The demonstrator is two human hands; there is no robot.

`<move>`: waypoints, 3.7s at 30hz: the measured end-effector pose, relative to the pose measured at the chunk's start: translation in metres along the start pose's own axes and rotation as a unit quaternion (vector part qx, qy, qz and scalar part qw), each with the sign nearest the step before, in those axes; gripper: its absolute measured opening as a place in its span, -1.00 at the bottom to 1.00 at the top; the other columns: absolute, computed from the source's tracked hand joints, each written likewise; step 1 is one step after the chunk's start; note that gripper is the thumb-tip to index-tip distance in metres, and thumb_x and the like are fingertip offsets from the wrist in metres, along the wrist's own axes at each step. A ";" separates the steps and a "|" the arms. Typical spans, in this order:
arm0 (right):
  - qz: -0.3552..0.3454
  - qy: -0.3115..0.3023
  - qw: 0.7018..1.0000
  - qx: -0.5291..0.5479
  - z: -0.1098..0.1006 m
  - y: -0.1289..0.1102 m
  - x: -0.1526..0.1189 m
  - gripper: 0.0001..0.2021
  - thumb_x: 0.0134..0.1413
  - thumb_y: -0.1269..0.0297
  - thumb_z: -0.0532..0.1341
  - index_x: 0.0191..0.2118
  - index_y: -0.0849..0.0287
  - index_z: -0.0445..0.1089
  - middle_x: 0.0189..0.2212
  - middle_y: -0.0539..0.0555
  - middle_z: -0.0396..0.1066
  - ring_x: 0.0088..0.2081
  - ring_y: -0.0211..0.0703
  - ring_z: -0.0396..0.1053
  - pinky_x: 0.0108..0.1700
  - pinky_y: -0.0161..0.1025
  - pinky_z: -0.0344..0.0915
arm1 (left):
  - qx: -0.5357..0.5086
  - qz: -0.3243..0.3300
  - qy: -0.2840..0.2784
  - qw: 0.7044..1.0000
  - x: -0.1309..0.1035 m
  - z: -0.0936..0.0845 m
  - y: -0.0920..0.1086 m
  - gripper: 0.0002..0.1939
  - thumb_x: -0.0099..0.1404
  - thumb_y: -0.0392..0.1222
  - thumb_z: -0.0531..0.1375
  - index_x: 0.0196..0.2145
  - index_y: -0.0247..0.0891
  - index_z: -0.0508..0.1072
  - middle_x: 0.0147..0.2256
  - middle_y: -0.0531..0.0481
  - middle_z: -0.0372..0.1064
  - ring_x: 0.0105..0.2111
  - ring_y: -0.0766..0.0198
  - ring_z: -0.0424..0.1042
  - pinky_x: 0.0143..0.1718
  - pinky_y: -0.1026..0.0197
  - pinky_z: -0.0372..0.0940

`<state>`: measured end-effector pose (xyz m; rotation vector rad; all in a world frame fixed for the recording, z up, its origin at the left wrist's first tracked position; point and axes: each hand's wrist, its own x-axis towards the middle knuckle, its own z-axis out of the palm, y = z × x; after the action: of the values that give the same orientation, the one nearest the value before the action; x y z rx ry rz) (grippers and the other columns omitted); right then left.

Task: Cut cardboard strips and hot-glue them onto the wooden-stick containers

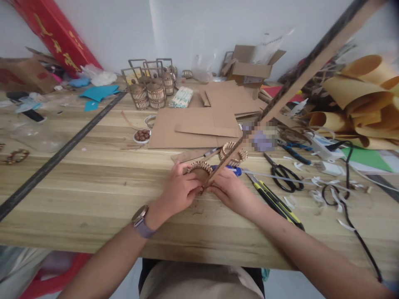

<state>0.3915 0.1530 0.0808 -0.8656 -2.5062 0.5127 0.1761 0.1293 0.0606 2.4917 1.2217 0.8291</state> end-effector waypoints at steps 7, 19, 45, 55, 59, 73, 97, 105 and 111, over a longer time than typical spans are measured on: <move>0.007 0.022 0.999 0.024 0.000 -0.004 0.000 -0.89 0.30 0.36 0.17 -0.23 0.14 0.46 -0.23 0.16 0.47 -0.12 0.02 0.37 -0.06 -0.03 0.33 | -0.008 0.004 0.001 1.000 -0.003 0.001 0.000 -0.78 0.41 -0.29 0.14 -0.31 -0.21 0.58 -0.28 -0.06 0.54 0.11 -0.07 0.21 0.24 -0.35 0.06; 0.043 0.074 0.987 0.138 0.008 0.004 -0.005 -0.89 0.23 0.34 0.28 -0.20 0.11 0.58 -0.21 0.13 0.46 -0.12 -0.06 0.41 -0.08 -0.11 0.40 | -0.372 -0.067 -0.035 0.925 0.004 -0.024 0.021 -0.56 0.48 -0.05 0.09 0.25 -0.17 0.34 0.22 -0.20 0.35 0.21 0.03 0.35 0.22 -0.10 0.31; 0.139 0.100 0.971 -0.167 -0.071 0.038 0.008 -0.79 0.30 0.26 0.12 -0.23 0.10 0.52 -0.20 0.18 0.56 -0.04 0.13 0.35 0.09 0.19 0.09 | -0.374 -0.255 0.133 0.882 -0.009 -0.039 0.028 -0.63 0.39 0.02 0.21 0.06 -0.19 0.45 0.05 -0.12 0.52 0.12 0.09 0.45 0.21 -0.04 0.32; -0.053 0.012 0.998 0.036 -0.046 0.003 0.017 -0.81 0.35 0.29 0.11 -0.20 0.06 0.49 -0.23 0.10 0.56 -0.07 -0.01 0.42 0.11 0.06 0.29 | -0.318 -0.288 0.163 0.888 -0.030 -0.025 0.016 -0.46 0.31 -0.13 0.25 0.21 -0.18 0.28 0.23 -0.20 0.32 0.23 0.03 0.34 0.29 -0.15 0.22; -0.070 -0.006 0.997 0.024 -0.047 0.005 0.020 -0.80 0.37 0.30 0.09 -0.19 0.06 0.47 -0.22 0.09 0.55 -0.06 -0.03 0.43 0.13 0.06 0.27 | -0.280 -0.263 0.114 0.916 -0.030 -0.017 0.014 -0.31 0.28 -0.19 0.26 0.31 -0.17 0.14 0.30 -0.25 0.19 0.26 -0.01 0.29 0.30 -0.22 0.18; -0.111 -0.026 0.993 -0.018 -0.051 0.009 0.018 -0.77 0.38 0.31 0.07 -0.11 0.10 0.48 -0.14 0.17 0.54 0.05 0.04 0.40 0.11 0.08 0.34 | -0.225 -0.186 0.064 0.954 -0.016 -0.009 0.013 -0.11 0.27 -0.27 0.27 0.42 -0.15 -0.09 0.41 -0.29 -0.02 0.38 -0.07 0.08 0.37 -0.21 0.06; -0.149 0.012 0.989 0.024 -0.043 0.015 0.015 -0.82 0.38 0.35 0.08 -0.10 0.09 0.44 -0.11 0.15 0.52 0.10 0.01 0.40 0.12 0.03 0.39 | -0.197 -0.151 0.082 0.965 -0.016 0.007 0.000 0.02 0.25 -0.35 0.33 0.45 -0.07 -0.20 0.36 -0.30 0.09 0.35 -0.07 0.13 0.33 -0.18 0.12; -0.136 0.019 0.990 0.021 -0.037 0.022 0.011 -0.80 0.36 0.38 0.09 -0.08 0.10 0.46 -0.08 0.17 0.53 0.15 0.02 0.38 0.15 0.07 0.39 | -0.196 -0.141 0.087 0.966 -0.014 0.007 -0.001 -0.02 0.28 -0.30 0.33 0.44 -0.10 -0.17 0.36 -0.30 0.08 0.36 -0.05 0.13 0.33 -0.15 0.14; -0.139 0.018 0.990 -0.023 -0.043 0.018 0.012 -0.79 0.34 0.40 0.07 -0.10 0.11 0.45 -0.06 0.19 0.52 0.10 0.04 0.40 0.12 0.07 0.41 | -0.192 -0.154 0.083 0.966 -0.016 0.010 -0.003 -0.02 0.24 -0.31 0.35 0.43 -0.16 -0.12 0.36 -0.34 0.08 0.36 -0.07 0.13 0.34 -0.16 0.13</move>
<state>0.4131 0.1824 0.1114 -0.5234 -2.5585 0.3447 0.1723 0.1187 0.0457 1.9015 1.3107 1.0842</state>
